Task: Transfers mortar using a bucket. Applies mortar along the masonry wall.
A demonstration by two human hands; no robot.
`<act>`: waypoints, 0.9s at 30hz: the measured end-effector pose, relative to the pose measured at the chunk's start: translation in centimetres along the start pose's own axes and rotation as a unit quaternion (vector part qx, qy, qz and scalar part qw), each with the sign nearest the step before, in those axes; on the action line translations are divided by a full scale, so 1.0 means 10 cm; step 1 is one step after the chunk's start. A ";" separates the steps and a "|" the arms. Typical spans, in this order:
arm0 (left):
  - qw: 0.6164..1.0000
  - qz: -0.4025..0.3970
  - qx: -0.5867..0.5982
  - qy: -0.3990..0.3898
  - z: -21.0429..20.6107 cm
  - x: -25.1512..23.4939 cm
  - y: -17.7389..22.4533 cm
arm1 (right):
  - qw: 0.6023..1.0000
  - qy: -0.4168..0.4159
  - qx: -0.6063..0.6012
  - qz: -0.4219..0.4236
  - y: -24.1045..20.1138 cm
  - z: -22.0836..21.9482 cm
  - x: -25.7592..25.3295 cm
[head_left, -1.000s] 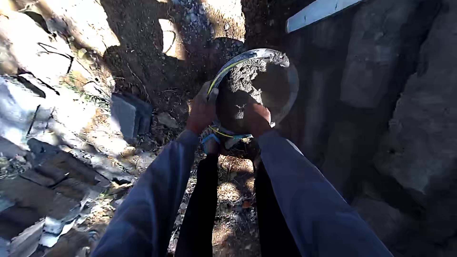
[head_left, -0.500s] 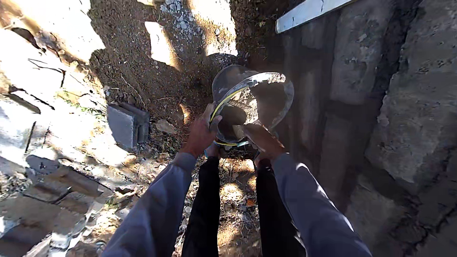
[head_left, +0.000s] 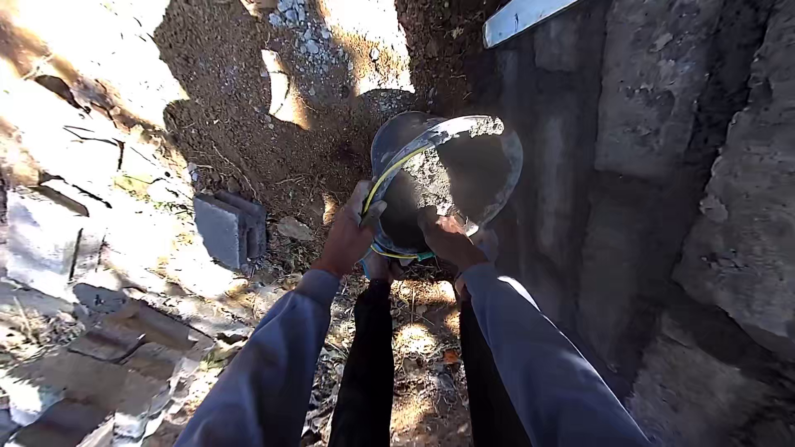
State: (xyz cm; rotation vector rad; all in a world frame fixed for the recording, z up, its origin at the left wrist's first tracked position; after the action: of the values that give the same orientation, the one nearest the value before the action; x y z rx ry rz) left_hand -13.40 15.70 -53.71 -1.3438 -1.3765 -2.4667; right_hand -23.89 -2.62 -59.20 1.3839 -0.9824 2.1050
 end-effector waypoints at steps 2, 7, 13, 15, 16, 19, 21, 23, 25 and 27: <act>1.000 0.020 -0.008 -0.009 0.06 -0.01 0.01 | 0.999 0.008 -0.036 0.035 0.04 0.00 0.06; 0.998 0.058 0.024 -0.005 0.19 -0.06 0.08 | 0.995 -0.017 -0.088 0.035 0.06 0.09 0.17; 0.981 0.053 0.130 0.132 0.17 0.22 0.30 | 0.985 -0.019 -0.165 0.044 -0.05 0.34 0.64; 0.973 0.037 0.142 0.179 0.12 0.40 0.42 | 0.982 -0.011 -0.181 0.043 -0.08 0.44 0.90; 0.970 0.022 0.154 0.188 0.09 0.51 0.49 | 0.983 -0.007 -0.180 0.039 -0.11 0.49 1.07; 0.956 -0.006 0.220 0.194 0.01 0.89 0.82 | 0.988 -0.007 -0.155 0.025 -0.27 0.72 1.69; 0.948 -0.002 0.263 0.181 -0.02 1.19 1.07 | 0.990 -0.003 -0.139 0.029 -0.35 0.89 2.24; 0.940 0.006 0.291 0.178 -0.04 1.49 1.36 | 0.985 0.000 -0.172 0.024 -0.39 1.08 2.87; 0.931 -0.002 0.315 0.183 -0.06 1.69 1.64 | 0.976 0.011 -0.210 0.052 -0.43 1.32 3.44; 0.931 0.000 0.321 0.177 -0.13 1.93 1.88 | 0.963 0.006 -0.258 0.073 -0.42 1.47 4.07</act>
State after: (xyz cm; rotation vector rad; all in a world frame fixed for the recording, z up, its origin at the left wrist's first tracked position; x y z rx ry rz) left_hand -19.11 10.38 -27.93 -0.7134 -1.8261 -1.8473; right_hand -28.67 -12.01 -17.04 1.0555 -1.5318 1.7646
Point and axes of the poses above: each hand's wrist, its own x-axis away from the middle knuckle, its own z-axis out of the back of the hand, y = z × x, the point moved 5 cm from there along -x, towards the middle knuckle
